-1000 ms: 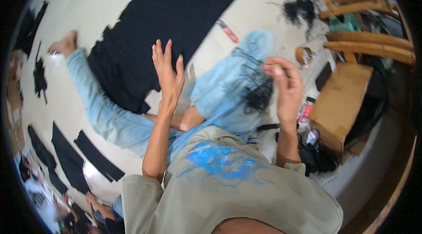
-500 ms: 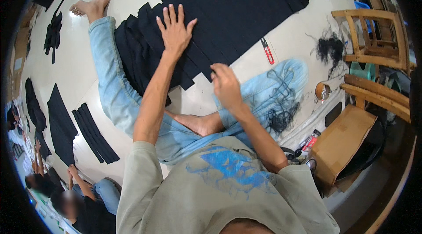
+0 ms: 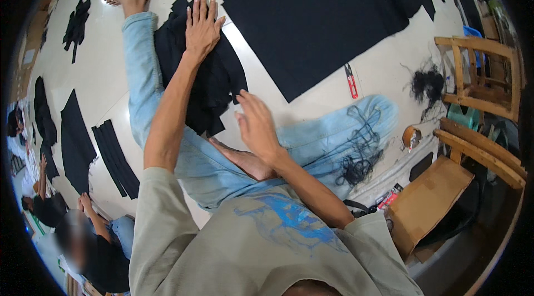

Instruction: The person sits on the floor and uses a red utility knife to cut a large piece of black fabric into strips. They repeatedly align the fabric, cut along straight lines, and remove the cut strips, placing them aside.

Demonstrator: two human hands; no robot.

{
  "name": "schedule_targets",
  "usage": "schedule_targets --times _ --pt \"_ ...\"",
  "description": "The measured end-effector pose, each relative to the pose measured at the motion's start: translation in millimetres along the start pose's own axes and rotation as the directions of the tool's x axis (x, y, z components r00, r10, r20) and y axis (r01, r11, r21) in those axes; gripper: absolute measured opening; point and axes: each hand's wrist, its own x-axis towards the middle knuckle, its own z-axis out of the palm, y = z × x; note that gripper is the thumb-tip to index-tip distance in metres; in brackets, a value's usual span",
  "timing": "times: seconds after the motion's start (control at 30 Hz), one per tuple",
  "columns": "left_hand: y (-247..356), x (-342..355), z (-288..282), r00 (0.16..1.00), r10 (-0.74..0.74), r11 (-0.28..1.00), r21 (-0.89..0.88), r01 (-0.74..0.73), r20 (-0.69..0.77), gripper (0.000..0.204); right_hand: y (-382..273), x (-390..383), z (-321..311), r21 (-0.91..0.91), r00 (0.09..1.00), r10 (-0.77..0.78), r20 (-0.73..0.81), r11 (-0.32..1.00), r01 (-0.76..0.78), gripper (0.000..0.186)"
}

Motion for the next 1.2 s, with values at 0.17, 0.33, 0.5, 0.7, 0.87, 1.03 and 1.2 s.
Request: schedule_targets --times 0.17,0.33,0.5,0.7,0.87,1.03,1.2 --pt "108 3 -50 0.995 0.101 0.912 -0.4 -0.092 0.002 0.066 38 -7 -78 0.088 0.888 0.351 -0.299 0.936 -0.341 0.015" --pt "198 -30 -57 0.953 0.269 0.865 -0.471 -0.175 0.138 0.074 93 -8 -81 0.009 0.829 0.5 -0.25 0.858 -0.514 0.013" --pt "199 -70 -74 0.925 0.288 0.795 -0.601 -0.086 0.248 0.072 80 0 -80 -0.085 0.817 0.521 -0.246 0.828 -0.554 0.02" --pt "193 -100 -86 0.834 0.41 0.775 -0.624 -0.105 0.369 0.074 97 -10 -70 -0.092 0.845 0.404 -0.351 0.883 -0.46 0.024" --pt "201 -104 -82 0.871 0.375 0.799 -0.587 -0.129 0.318 0.061 88 -6 -76 -0.096 0.848 0.432 -0.307 0.873 -0.479 0.023" --pt "195 -103 -73 0.883 0.36 0.72 -0.691 -0.058 0.301 0.052 88 -3 -75 -0.22 0.868 0.363 -0.338 0.867 -0.448 0.023" --pt "193 -101 -71 0.886 0.342 0.658 -0.753 0.012 0.313 0.049 82 0 -74 -0.221 0.894 0.31 -0.322 0.894 -0.39 0.021"
